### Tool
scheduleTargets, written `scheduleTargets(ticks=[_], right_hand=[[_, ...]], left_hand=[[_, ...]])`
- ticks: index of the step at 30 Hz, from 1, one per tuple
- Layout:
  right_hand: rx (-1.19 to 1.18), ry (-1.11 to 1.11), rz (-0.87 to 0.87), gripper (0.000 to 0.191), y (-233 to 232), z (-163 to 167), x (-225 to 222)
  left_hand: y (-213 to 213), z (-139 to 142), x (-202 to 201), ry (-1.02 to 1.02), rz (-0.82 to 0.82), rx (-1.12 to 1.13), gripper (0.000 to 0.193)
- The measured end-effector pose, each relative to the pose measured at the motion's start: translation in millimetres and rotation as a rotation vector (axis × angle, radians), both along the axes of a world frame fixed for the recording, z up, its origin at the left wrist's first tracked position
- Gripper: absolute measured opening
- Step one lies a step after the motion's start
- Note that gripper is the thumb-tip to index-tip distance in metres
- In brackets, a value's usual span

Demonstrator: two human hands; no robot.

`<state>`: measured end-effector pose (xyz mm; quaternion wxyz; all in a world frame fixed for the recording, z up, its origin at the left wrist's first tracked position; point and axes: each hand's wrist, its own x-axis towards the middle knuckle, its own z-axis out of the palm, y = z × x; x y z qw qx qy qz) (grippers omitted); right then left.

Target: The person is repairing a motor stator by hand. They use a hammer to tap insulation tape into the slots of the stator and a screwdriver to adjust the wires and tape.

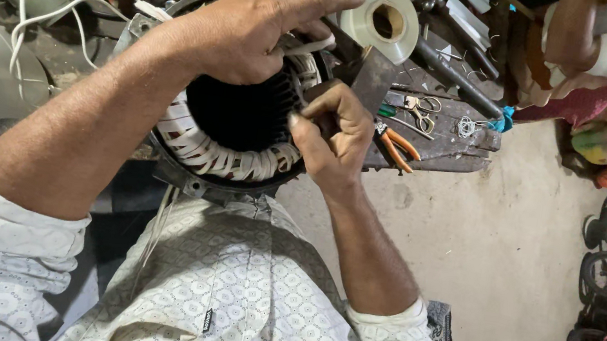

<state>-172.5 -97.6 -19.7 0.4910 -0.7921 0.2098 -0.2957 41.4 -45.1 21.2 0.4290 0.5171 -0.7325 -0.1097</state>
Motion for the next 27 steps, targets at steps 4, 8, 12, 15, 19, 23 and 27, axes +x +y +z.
scheduleTargets(ticks=[4,8,12,15,19,23,27], right_hand=[[-0.24,0.046,0.095,0.025,13,-5,0],[-0.277,-0.064,0.015,0.019,30,-15,3],[-0.193,-0.157,-0.06,0.034,31,-14,-1],[-0.135,-0.206,-0.011,0.04,33,-10,-2],[-0.088,-0.277,0.03,0.042,37,-15,1],[-0.029,-0.38,0.032,0.045,34,-29,-5],[0.17,-0.563,0.076,0.052,31,-36,-14]], left_hand=[[-4,-6,-1,-0.043,0.078,-0.002,0.104],[-5,-6,-2,-0.064,0.069,-0.018,0.103],[-4,-3,-3,-0.08,0.118,0.055,0.099],[-4,-2,-5,-0.105,0.142,0.056,0.093],[-5,-2,-9,-0.084,0.134,-0.018,0.083],[-8,-1,-12,-0.117,0.125,-0.04,0.084],[-6,0,-12,-0.184,0.128,-0.106,0.066]])
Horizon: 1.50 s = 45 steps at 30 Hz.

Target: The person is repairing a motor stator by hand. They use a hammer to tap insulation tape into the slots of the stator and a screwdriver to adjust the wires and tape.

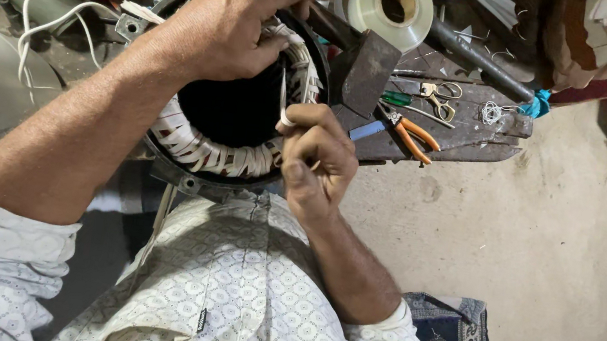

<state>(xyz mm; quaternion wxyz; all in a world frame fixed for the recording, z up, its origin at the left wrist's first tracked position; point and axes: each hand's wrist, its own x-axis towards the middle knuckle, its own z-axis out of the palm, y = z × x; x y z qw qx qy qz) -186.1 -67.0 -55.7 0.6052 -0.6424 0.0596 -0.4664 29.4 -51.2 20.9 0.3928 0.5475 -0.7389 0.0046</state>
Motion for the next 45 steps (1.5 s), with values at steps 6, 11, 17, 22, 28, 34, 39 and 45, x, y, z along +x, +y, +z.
scheduleTargets(ticks=[6,11,17,22,28,34,39,45], right_hand=[[0.188,-0.069,0.079,0.051,-3,11,-5],[-0.215,0.301,-0.117,0.026,-32,7,-29],[-0.006,0.351,-0.623,0.01,-158,-39,-57],[-0.884,0.887,-0.495,0.028,-211,-82,-37],[-0.987,0.862,-0.261,0.038,-237,-93,-3],[-0.856,0.827,-0.326,0.02,-279,-72,-3],[-0.6,0.498,-0.192,0.024,-282,-11,-13],[-1.163,0.785,0.191,0.029,-224,69,12]], left_hand=[[32,-6,-7,0.062,-0.205,0.144,0.041],[59,-18,-24,-0.27,-0.082,0.407,0.014],[81,-25,-44,-0.272,0.122,0.52,0.025],[74,-37,-54,-0.349,0.25,0.436,0.026],[65,-30,-55,-0.206,0.326,0.468,0.025],[61,-26,-52,-0.124,0.358,0.449,0.022],[60,-28,-47,-0.124,0.3,0.377,0.022],[63,-29,-45,-0.135,0.241,0.399,0.022]])
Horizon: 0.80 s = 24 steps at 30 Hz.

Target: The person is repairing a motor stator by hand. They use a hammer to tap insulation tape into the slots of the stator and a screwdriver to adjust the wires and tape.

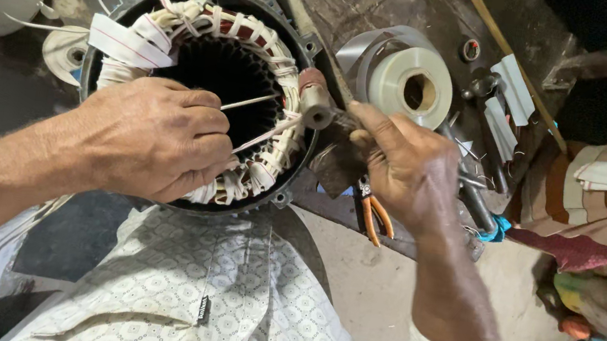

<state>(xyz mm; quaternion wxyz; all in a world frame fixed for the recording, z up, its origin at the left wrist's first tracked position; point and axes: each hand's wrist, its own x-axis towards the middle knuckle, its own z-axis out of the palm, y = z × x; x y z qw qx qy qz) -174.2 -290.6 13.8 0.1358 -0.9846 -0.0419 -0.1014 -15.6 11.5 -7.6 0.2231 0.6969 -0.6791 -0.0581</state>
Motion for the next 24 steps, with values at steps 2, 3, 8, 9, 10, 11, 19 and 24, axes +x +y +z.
scheduleTargets(ticks=[2,3,8,9,10,11,19,24], right_hand=[[0.047,0.132,-0.015,0.03,6,16,8],[0.202,0.097,-0.016,0.028,5,24,10],[0.103,0.112,-0.081,0.023,18,36,22],[0.052,0.095,-0.053,0.02,21,40,22],[-0.004,0.08,-0.023,0.018,23,43,24],[0.097,0.094,-0.124,0.019,27,46,24],[-0.045,0.036,-0.051,0.035,36,42,20],[-0.041,0.063,-0.071,0.032,31,40,17]], left_hand=[[1,0,1,0.014,-0.007,0.053,0.021],[1,0,1,0.034,-0.01,0.066,0.02],[1,5,2,0.022,-0.02,-0.011,0.019],[2,6,2,0.028,-0.026,-0.019,0.019],[1,7,3,0.033,-0.03,-0.033,0.019],[1,8,3,0.037,-0.032,-0.02,0.018],[1,7,3,0.015,-0.027,-0.092,0.02],[1,12,6,0.059,-0.052,0.043,0.018]])
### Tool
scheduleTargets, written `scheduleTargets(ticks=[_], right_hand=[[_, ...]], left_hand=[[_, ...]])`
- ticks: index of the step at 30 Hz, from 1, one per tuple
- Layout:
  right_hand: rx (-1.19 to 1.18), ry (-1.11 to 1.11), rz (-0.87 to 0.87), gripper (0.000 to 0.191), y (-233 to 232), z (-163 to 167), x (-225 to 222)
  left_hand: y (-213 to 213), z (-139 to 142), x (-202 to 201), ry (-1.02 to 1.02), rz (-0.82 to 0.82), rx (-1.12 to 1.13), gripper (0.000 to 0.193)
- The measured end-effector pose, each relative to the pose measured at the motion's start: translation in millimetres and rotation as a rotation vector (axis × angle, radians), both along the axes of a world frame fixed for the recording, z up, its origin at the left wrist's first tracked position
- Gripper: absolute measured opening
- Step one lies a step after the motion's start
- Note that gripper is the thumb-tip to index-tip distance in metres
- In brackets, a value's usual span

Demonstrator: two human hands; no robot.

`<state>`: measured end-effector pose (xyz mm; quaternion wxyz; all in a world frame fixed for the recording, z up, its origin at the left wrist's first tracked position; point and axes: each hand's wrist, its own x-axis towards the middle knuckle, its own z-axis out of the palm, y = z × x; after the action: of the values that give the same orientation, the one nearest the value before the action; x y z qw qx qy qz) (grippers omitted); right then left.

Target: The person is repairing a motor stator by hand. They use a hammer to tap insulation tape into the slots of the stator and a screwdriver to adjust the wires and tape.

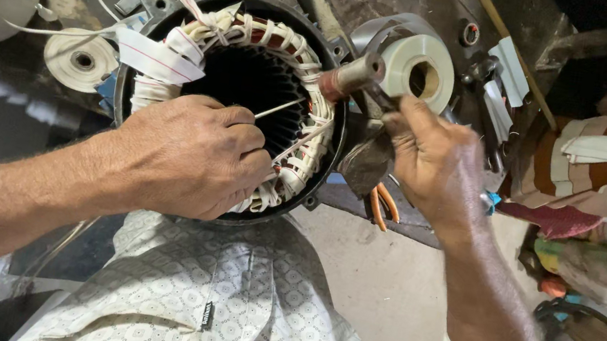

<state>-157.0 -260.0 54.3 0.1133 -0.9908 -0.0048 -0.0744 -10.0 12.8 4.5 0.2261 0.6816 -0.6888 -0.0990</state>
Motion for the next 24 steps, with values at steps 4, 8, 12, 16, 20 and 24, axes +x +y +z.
scheduleTargets(ticks=[4,8,12,16,20,24], right_hand=[[0.201,0.005,-0.218,0.023,4,0,0],[0.114,0.095,-0.097,0.022,6,-3,2],[0.124,-0.041,0.037,0.02,-8,-6,14],[0.298,-0.066,0.036,0.017,-31,-7,27],[0.414,-0.123,0.192,0.016,-60,9,45],[0.574,-0.145,0.453,0.013,-76,24,67]], left_hand=[[-1,-4,-1,-0.002,0.006,0.039,0.018],[2,-18,-5,-0.023,0.048,-0.084,0.02],[2,-12,-4,-0.046,0.136,-0.23,0.021],[-19,24,-13,0.011,0.314,-0.52,0.024],[-91,46,-50,0.003,0.411,0.051,0.018],[-141,40,-85,-0.434,0.381,0.016,0.014]])
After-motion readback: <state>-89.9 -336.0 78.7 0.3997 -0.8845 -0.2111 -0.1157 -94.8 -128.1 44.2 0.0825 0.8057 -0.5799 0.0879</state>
